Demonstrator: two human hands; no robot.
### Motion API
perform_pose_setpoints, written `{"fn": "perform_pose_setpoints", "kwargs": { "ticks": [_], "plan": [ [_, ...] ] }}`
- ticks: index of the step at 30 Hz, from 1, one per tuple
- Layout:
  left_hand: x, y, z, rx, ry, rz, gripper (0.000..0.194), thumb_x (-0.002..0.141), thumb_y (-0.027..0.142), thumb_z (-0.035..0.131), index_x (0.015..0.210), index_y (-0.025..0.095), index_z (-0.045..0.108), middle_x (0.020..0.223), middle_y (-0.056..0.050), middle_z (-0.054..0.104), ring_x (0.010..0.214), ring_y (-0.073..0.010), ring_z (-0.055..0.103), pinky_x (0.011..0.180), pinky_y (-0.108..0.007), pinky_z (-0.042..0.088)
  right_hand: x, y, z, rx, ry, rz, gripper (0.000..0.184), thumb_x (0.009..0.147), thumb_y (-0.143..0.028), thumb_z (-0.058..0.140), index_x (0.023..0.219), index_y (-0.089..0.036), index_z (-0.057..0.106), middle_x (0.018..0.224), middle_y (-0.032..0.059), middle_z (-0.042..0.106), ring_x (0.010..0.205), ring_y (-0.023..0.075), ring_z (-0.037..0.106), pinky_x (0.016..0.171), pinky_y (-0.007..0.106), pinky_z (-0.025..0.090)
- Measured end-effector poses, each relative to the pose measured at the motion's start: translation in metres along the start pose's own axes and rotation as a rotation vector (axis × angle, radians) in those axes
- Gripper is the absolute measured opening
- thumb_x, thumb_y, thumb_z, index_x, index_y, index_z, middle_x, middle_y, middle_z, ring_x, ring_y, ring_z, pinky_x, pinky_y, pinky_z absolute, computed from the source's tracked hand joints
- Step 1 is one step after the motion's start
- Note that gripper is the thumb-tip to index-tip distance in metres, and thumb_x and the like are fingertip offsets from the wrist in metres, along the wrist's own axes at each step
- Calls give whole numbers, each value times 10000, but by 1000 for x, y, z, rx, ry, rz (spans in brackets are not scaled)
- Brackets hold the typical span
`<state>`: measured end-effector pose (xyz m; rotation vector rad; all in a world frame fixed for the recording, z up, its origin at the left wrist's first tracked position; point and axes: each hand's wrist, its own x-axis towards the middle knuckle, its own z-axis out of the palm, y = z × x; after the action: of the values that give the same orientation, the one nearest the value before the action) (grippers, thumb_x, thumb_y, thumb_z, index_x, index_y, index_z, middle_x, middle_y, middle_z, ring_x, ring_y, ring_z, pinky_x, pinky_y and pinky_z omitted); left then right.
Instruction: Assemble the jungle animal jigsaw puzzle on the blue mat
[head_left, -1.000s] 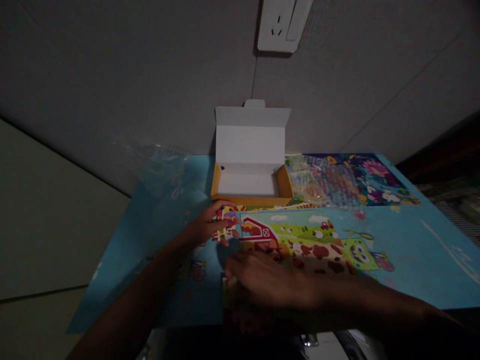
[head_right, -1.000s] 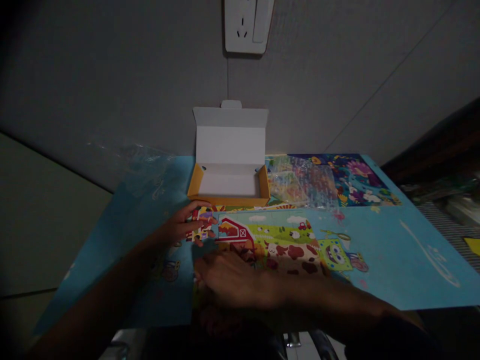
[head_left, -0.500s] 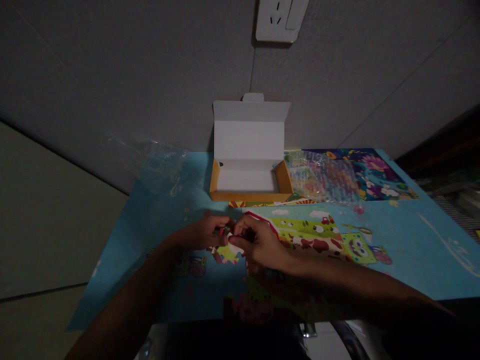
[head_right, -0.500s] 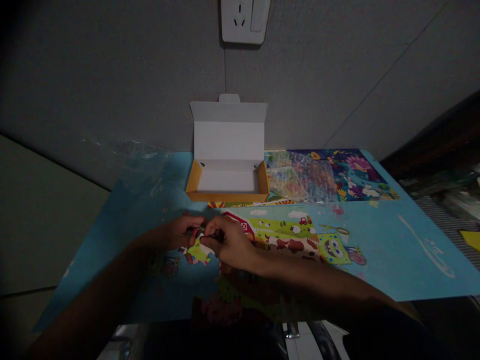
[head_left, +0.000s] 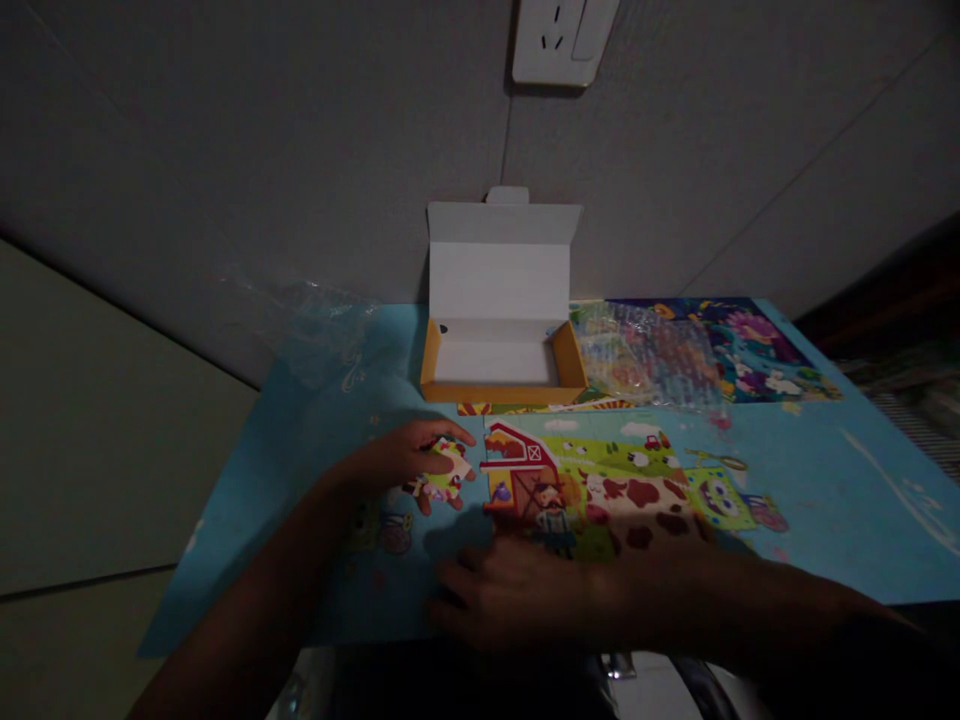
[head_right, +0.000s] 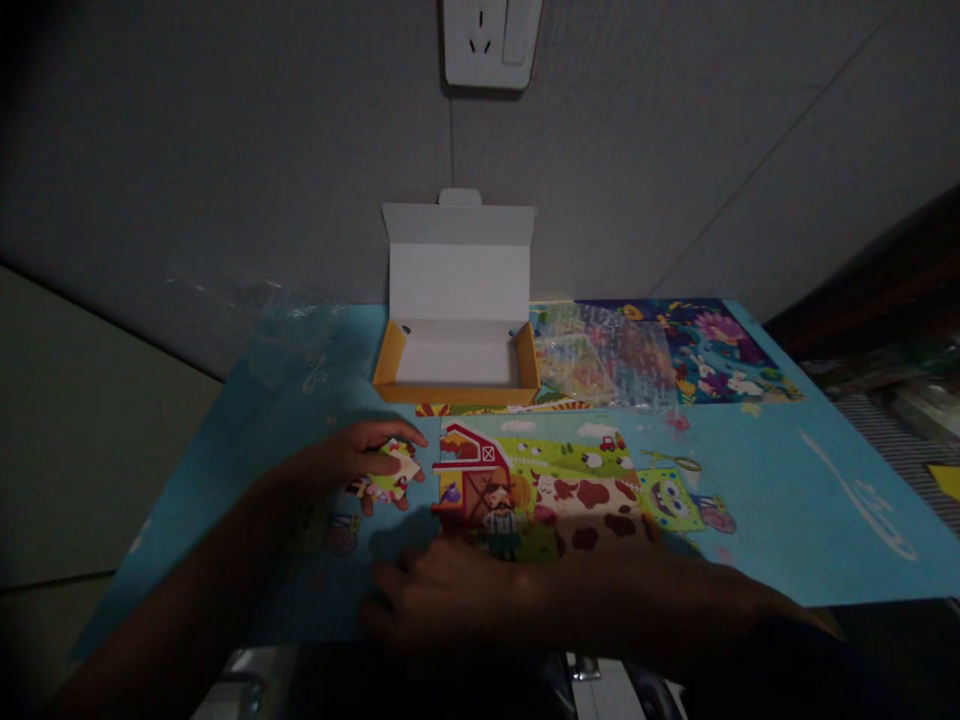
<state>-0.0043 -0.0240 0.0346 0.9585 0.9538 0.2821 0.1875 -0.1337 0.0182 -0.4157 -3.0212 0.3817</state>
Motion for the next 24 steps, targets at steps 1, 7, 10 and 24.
{"fn": "perform_pose_setpoints", "kwargs": {
  "ticks": [1,7,10,24],
  "plan": [
    [0,0,1,-6,0,-12,452,651,202,831,1096,237,757,898,-125,788,694,-295,760,485,-301,562,0,0,0,13,-9,-5,160,944,-323,584,1022,-184,584,893,27,649,629,162,602,430,325,252],
    [-11,-3,9,101,36,31,424,726,297,774,1145,238,751,967,-117,772,684,-263,748,457,-257,516,-1,7,-18,108,-78,-62,187,892,-320,641,978,-154,638,862,27,694,631,157,605,453,325,325],
    [-25,-14,10,137,126,46,370,726,351,787,1066,211,756,894,-94,752,642,-221,708,444,-225,489,-3,19,-23,266,-23,1,240,839,-249,649,1057,-150,668,903,50,730,706,167,640,558,299,429],
    [-36,-54,90,-229,421,167,480,662,402,864,1058,207,676,749,20,673,584,-177,648,429,-256,537,-26,19,-43,339,524,694,294,954,-334,612,1172,-148,549,992,104,680,873,220,658,749,361,545]
  ]
}}
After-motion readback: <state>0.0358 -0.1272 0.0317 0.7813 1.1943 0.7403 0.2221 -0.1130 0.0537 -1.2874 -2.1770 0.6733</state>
